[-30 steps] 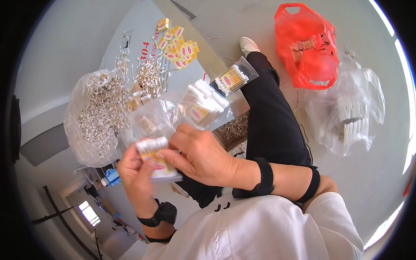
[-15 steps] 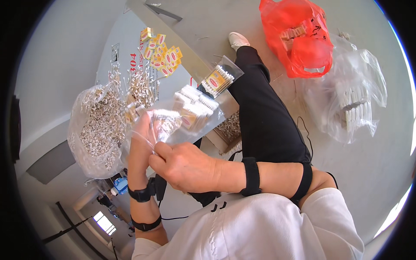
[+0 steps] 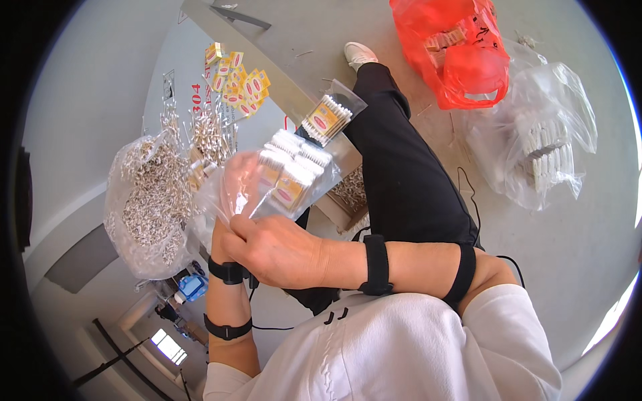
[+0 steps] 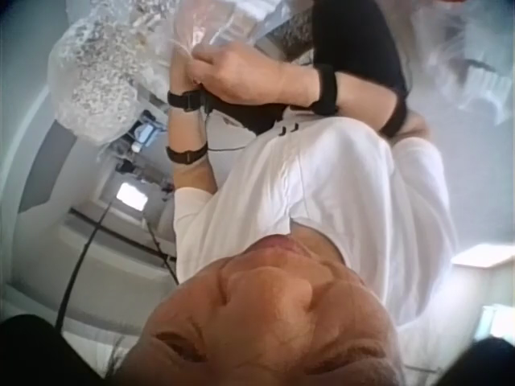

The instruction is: The recorder is packaging bundles of cotton swabs into small plastic bags and applying labels.

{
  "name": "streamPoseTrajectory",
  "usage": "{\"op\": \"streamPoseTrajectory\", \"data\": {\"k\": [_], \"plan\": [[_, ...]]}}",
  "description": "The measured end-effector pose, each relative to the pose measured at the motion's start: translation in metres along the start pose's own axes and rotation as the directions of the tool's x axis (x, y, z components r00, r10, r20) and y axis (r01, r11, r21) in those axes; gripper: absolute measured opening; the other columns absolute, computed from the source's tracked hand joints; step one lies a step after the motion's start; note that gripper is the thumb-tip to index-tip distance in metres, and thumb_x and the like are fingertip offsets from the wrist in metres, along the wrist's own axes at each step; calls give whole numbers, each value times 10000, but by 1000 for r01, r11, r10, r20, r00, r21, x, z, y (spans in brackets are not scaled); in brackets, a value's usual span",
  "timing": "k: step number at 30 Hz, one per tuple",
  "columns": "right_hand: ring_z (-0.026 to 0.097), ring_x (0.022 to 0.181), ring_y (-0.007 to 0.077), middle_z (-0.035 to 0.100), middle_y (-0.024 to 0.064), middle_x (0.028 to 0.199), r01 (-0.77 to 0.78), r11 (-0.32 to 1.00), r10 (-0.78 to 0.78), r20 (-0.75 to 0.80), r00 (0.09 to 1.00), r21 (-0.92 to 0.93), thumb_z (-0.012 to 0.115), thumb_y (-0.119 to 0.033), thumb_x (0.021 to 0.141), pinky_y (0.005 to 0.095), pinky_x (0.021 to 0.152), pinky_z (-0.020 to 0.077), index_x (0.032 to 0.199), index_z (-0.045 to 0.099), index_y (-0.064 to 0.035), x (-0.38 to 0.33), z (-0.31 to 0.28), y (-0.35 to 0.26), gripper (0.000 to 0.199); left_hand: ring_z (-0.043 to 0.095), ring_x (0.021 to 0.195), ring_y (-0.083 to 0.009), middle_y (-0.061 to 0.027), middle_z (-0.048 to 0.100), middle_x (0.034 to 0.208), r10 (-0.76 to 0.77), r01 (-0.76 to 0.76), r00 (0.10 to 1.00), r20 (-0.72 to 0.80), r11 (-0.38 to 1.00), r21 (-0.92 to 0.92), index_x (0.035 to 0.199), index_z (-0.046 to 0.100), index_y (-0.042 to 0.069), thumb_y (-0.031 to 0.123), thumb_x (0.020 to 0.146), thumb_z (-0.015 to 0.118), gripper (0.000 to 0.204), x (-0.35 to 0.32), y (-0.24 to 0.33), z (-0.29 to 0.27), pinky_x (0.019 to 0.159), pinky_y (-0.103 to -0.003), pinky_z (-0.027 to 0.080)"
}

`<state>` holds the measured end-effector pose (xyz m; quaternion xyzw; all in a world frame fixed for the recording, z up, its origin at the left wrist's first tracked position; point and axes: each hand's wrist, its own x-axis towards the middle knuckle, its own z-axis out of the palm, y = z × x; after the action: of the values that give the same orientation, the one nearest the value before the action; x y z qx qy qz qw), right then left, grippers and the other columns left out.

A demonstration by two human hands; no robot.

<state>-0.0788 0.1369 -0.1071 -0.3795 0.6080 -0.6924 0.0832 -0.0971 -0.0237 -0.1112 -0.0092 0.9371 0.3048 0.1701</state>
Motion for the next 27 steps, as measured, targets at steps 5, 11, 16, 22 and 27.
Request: {"op": "streamPoseTrajectory", "data": {"k": [5, 11, 16, 22, 27], "plan": [[527, 568, 313, 443, 131, 776, 63, 998, -64, 54, 996, 16, 669, -76, 707, 377, 475, 431, 840, 460, -3, 9, -13, -4, 258, 572, 874, -336, -167, 587, 911, 87, -75, 966, -245, 996, 56, 1043, 594, -12, 43, 822, 489, 251, -24, 27, -7, 767, -376, 458], [554, 575, 313, 488, 131, 751, 131, 985, -83, 360, 929, -110, 708, -188, 712, 394, 483, 440, 878, 499, -14, 21, -54, -23, 319, 544, 856, -318, -119, 536, 853, 43, 11, 983, -181, 957, 288, 952, 645, 22, -89, 687, 478, 333, -78, 37, -70, 739, -363, 447], [589, 512, 282, 514, 81, 567, 189, 854, 114, 528, 842, -485, 710, -169, 694, 384, 443, 450, 888, 529, -30, 14, -27, -41, 299, 506, 1030, -310, -126, 559, 973, 186, 32, 926, -328, 827, 561, 912, 675, 58, -78, 676, 515, 316, -78, 19, -65, 886, -377, 391], [609, 558, 288, 563, 103, 626, 186, 631, 204, 392, 897, -753, 648, -120, 753, 378, 479, 475, 828, 517, -30, 25, -23, -34, 176, 504, 1045, -301, -120, 577, 981, 392, -90, 872, -294, 718, 690, 735, 598, 10, -28, 682, 543, 84, -65, -17, -62, 908, -367, 381], [559, 625, 340, 527, 131, 685, 217, 604, -57, 230, 971, -767, 616, -36, 773, 395, 520, 434, 765, 492, -20, 53, -53, -58, 126, 533, 870, -262, -54, 559, 772, 427, -147, 752, -503, 851, 504, 645, 529, 15, 8, 630, 675, 147, -92, 4, -79, 770, -375, 423]]}}
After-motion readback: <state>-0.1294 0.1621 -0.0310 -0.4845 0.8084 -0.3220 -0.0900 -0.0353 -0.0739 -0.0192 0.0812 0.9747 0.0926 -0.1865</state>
